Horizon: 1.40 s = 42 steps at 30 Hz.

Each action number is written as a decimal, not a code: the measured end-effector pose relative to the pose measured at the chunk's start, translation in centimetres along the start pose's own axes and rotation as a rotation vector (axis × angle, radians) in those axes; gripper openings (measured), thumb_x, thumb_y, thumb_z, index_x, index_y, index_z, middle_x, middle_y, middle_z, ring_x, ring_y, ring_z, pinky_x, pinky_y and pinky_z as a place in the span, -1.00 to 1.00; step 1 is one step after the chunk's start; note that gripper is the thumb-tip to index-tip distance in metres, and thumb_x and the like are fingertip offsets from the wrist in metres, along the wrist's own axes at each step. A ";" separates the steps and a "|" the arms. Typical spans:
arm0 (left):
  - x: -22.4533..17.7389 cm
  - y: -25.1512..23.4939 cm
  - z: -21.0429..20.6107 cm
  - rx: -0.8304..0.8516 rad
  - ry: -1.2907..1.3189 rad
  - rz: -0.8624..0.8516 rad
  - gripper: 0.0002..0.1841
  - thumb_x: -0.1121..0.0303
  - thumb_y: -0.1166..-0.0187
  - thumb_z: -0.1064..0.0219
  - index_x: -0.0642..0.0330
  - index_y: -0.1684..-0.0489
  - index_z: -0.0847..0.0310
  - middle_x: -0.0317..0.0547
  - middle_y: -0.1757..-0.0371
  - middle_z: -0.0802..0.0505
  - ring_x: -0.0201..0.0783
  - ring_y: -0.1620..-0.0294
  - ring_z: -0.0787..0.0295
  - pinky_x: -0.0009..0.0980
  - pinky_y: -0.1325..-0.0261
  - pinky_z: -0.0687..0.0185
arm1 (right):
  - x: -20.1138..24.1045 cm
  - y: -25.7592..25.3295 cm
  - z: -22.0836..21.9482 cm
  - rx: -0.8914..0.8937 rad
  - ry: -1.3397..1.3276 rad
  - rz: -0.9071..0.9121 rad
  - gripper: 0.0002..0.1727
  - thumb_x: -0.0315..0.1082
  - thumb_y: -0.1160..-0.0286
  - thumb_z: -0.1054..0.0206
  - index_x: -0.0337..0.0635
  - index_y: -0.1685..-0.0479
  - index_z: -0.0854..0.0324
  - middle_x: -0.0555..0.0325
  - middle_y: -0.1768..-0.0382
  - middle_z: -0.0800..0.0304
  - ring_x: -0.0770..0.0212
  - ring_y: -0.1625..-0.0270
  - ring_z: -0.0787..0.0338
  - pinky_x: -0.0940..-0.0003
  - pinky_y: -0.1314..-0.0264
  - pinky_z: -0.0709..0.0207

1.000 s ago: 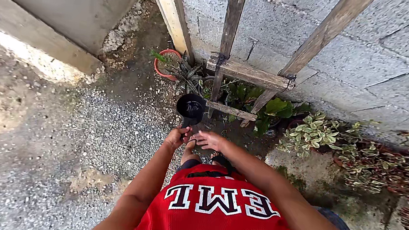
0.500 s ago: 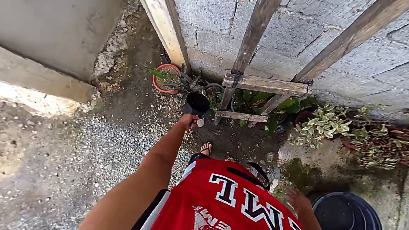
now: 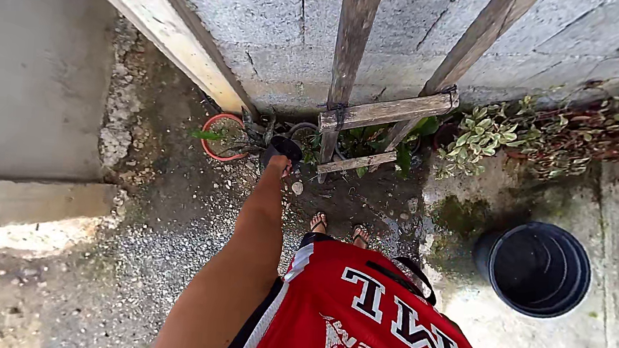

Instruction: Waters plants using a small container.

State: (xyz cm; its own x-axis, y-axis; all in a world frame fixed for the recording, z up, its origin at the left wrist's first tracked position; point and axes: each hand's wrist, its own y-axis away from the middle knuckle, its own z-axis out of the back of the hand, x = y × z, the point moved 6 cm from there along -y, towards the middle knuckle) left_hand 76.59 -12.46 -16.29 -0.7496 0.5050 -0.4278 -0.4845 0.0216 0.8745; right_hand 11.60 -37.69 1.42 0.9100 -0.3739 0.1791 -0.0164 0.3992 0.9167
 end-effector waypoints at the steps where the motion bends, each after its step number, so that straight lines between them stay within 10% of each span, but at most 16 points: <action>1: -0.3 -0.1 0.0 0.001 -0.020 0.003 -0.87 0.42 -0.65 -0.18 0.22 0.01 -0.59 -0.19 0.42 -0.67 -0.44 0.70 -0.37 -0.56 0.68 -0.29 | -0.6 -0.3 0.0 -0.023 -0.067 -0.094 -0.49 -0.16 -0.92 0.01 -0.36 -0.58 -0.43 -0.26 -0.57 -0.54 -0.13 -0.58 -0.59 -0.09 -0.59 -0.43; 3: -0.8 -0.3 0.0 -0.008 -0.063 0.002 -0.86 0.42 -0.65 -0.20 0.22 -0.02 -0.58 -0.18 0.39 -0.68 -0.43 0.68 -0.38 -0.54 0.66 -0.31 | -3.1 -2.1 0.5 -0.148 -0.111 0.158 -0.49 -0.17 -0.84 -0.06 -0.51 -0.41 -0.49 -0.48 -0.30 -0.69 -0.28 -0.24 -0.80 -0.13 -0.08 -0.73; 7: -1.5 -0.8 0.3 -0.034 -0.120 -0.010 -0.87 0.41 -0.64 -0.22 0.20 -0.01 -0.56 -0.19 0.40 -0.66 -0.43 0.67 -0.38 -0.54 0.65 -0.30 | -1.5 -1.7 0.1 -0.137 -0.225 -0.081 -0.48 -0.12 -0.89 -0.03 -0.30 -0.60 -0.41 -0.26 -0.53 -0.56 -0.14 -0.49 -0.64 -0.14 -0.46 -0.49; 23: -4.2 -1.1 1.0 -0.148 -0.426 -0.093 -0.74 0.28 -0.64 -0.25 0.26 -0.08 -0.65 -0.14 0.33 -0.70 -0.31 0.51 -0.51 -0.31 0.37 -0.54 | -1.6 -2.0 0.0 -0.088 -0.079 -0.115 -0.54 -0.19 -0.89 -0.03 -0.27 -0.57 -0.46 -0.20 -0.52 -0.61 -0.11 -0.53 -0.65 -0.08 -0.50 -0.54; 42: -8.0 0.4 1.1 -0.289 -0.586 -0.170 -0.59 0.20 -0.55 -0.36 0.36 -0.19 -0.69 0.27 -0.16 -0.81 0.13 -0.17 -0.78 0.18 -0.25 -0.63 | 1.1 -2.6 0.0 -0.055 0.130 -0.050 -0.49 -0.13 -0.92 0.00 -0.29 -0.60 -0.45 -0.34 -0.52 -0.57 -0.24 -0.49 -0.66 -0.18 -0.49 -0.50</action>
State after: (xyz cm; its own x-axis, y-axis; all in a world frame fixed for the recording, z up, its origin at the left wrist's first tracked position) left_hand 82.88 -15.54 -12.28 -0.3228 0.9015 -0.2882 -0.7363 -0.0479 0.6750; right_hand 12.64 -39.08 -0.75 0.9552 -0.2841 0.0825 0.0499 0.4294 0.9017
